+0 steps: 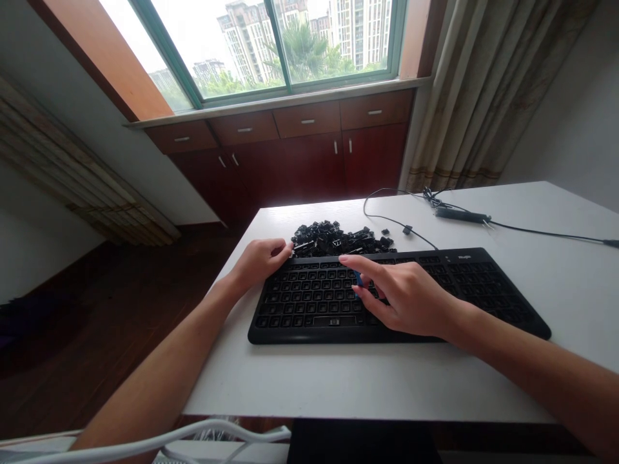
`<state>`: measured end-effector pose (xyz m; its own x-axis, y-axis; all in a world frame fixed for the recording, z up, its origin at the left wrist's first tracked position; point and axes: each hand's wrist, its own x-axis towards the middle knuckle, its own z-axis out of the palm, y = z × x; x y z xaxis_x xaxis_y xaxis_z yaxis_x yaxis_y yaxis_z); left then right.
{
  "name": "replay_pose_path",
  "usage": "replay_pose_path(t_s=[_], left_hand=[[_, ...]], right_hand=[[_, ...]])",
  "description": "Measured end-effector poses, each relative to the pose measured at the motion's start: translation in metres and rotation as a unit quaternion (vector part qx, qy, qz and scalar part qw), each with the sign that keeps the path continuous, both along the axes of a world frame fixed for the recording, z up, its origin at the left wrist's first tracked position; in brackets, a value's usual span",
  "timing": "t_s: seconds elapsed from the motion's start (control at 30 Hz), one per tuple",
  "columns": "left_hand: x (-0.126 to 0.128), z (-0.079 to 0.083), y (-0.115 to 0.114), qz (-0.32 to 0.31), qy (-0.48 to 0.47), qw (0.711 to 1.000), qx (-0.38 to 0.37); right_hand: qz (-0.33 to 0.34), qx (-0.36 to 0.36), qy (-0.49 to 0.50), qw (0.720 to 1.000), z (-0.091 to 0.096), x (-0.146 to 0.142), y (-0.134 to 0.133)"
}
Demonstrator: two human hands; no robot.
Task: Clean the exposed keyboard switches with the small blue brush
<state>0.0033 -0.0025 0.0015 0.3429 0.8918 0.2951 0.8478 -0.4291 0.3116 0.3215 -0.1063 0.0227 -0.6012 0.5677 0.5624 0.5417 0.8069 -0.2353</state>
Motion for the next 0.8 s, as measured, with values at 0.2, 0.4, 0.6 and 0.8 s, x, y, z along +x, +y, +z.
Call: replay_pose_path(t_s=[0.2,0.4,0.6,0.8], left_hand=[[-0.0006,0.0,0.0,-0.004,-0.002,1.0,0.006],[-0.0006,0.0001,-0.0006,-0.005,-0.006,1.0,0.005],[0.0005,0.001,-0.0008,-0.008,-0.005,1.0,0.007],[0.0008,0.0015,-0.0002,-0.01,0.001,1.0,0.008]], right_hand=[[0.005,0.008,-0.01,1.0,-0.0029,0.0012,0.0016],[0.013,0.039,0.009,0.999,-0.0076,0.0024,0.0039],[0.048,0.085,0.072,0.993,-0.0095,0.0003,0.0024],[0.041,0.076,0.068,0.994,-0.009,-0.0038,-0.0025]])
